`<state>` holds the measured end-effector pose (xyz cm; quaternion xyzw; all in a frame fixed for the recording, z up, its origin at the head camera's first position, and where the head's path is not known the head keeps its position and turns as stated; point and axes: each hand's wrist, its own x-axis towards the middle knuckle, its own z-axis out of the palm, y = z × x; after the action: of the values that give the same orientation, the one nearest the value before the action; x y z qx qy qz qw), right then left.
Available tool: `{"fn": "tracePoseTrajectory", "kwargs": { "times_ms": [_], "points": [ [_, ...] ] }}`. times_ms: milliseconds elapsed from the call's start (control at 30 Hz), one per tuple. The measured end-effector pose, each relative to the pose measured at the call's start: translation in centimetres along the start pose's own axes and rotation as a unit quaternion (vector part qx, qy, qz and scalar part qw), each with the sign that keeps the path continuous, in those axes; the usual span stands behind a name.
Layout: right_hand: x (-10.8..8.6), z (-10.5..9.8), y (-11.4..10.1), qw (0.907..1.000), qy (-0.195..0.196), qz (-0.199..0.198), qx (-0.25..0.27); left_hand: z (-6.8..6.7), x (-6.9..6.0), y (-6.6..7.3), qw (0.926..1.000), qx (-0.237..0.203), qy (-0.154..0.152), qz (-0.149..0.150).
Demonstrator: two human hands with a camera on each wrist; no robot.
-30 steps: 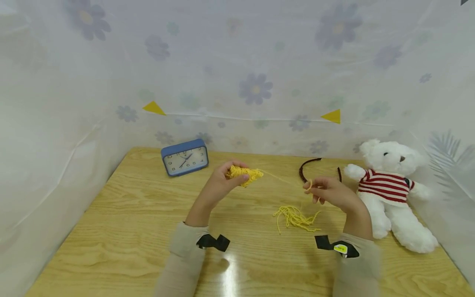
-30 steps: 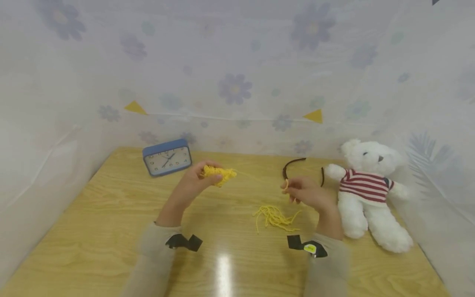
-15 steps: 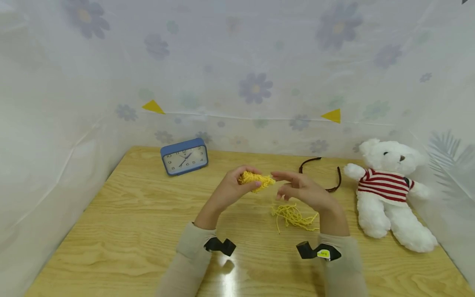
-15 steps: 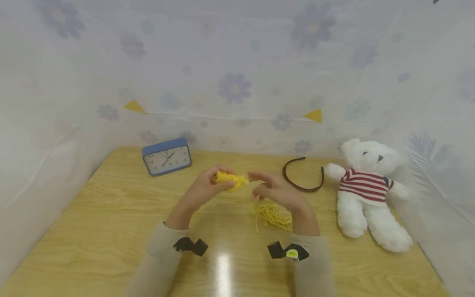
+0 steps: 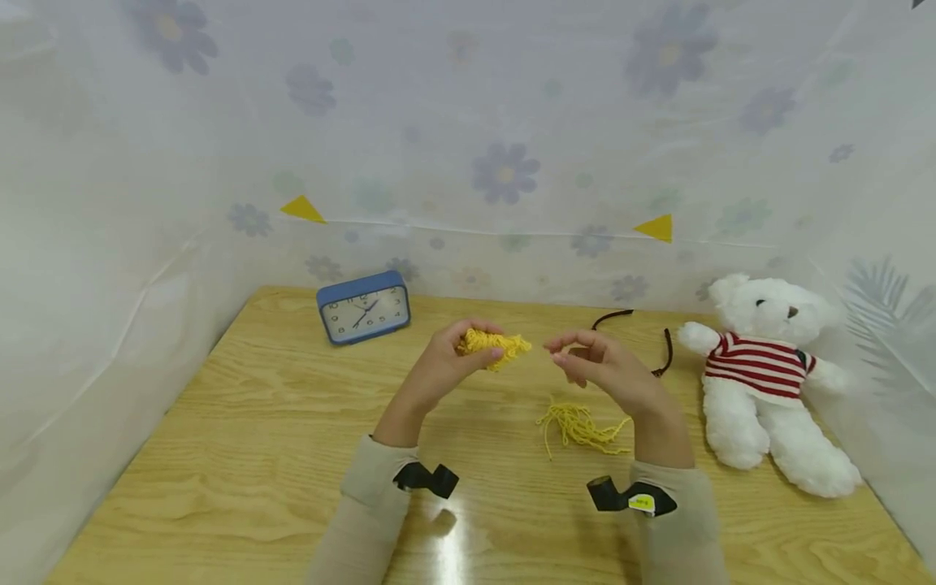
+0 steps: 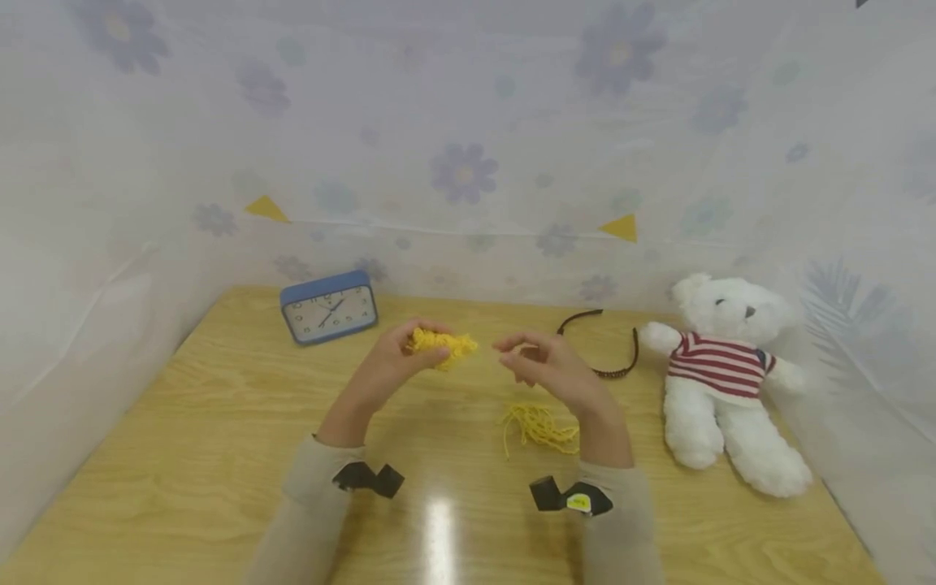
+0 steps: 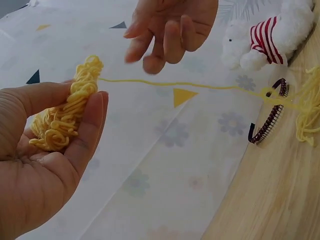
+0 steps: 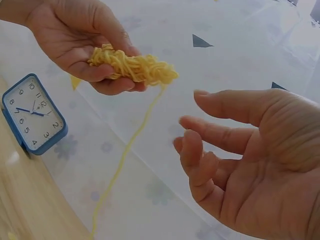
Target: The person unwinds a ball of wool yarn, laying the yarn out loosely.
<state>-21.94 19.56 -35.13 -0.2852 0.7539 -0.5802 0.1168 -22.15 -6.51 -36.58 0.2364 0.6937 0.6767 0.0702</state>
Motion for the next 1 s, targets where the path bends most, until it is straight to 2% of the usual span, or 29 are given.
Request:
{"fn": "tracePoseTrajectory", "kwargs": {
  "times_ms": [67,167,267,333,400,533,667,767,867,900,1000],
  "points": [
    [0.4,0.5,0.0,0.9999,-0.003,-0.007,0.013,0.1,0.0,0.2,0.9999,-0.001,-0.015,-0.001],
    [1.1,1.1,0.0,0.9974,-0.049,-0.022,0.048,0.3,-0.1,0.4,0.9996,0.006,-0.029,-0.002],
    [1.4,1.5,0.0,0.9911,-0.104,-0.022,0.081,0.2,-0.1,0.4,0.9997,0.017,-0.017,-0.003],
    [1.3,1.6,0.0,0.9897,-0.116,-0.014,0.082,0.0,-0.1,0.3,0.9998,0.019,-0.003,-0.005],
    [1.1,1.5,-0.1,0.9923,-0.101,-0.020,0.069,-0.3,-0.2,0.2,0.9998,0.018,0.007,-0.005],
    [0.4,0.9,-0.3,0.9991,-0.008,-0.020,0.036,-1.0,-0.3,0.1,0.9998,0.006,0.017,-0.004],
    [-0.4,-0.1,-0.3,0.9923,0.082,-0.061,0.070,-1.4,-0.3,0.2,0.9993,-0.013,0.032,-0.011],
    [-1.0,-0.9,-0.5,0.9777,0.134,-0.105,0.122,-1.6,-0.3,0.3,0.9988,-0.026,0.041,-0.011],
    [-1.6,-1.5,-1.1,0.9501,0.186,-0.141,0.207,-1.8,-0.4,0.3,0.9991,-0.023,0.036,-0.003],
    [-1.7,-1.7,-1.3,0.9380,0.209,-0.151,0.232,-1.9,-0.4,0.3,0.9993,-0.020,0.031,0.001],
    [-2.0,-2.2,-1.6,0.8885,0.268,-0.184,0.324,-2.1,-0.5,0.2,0.9997,-0.014,0.018,0.009]
  ]
}}
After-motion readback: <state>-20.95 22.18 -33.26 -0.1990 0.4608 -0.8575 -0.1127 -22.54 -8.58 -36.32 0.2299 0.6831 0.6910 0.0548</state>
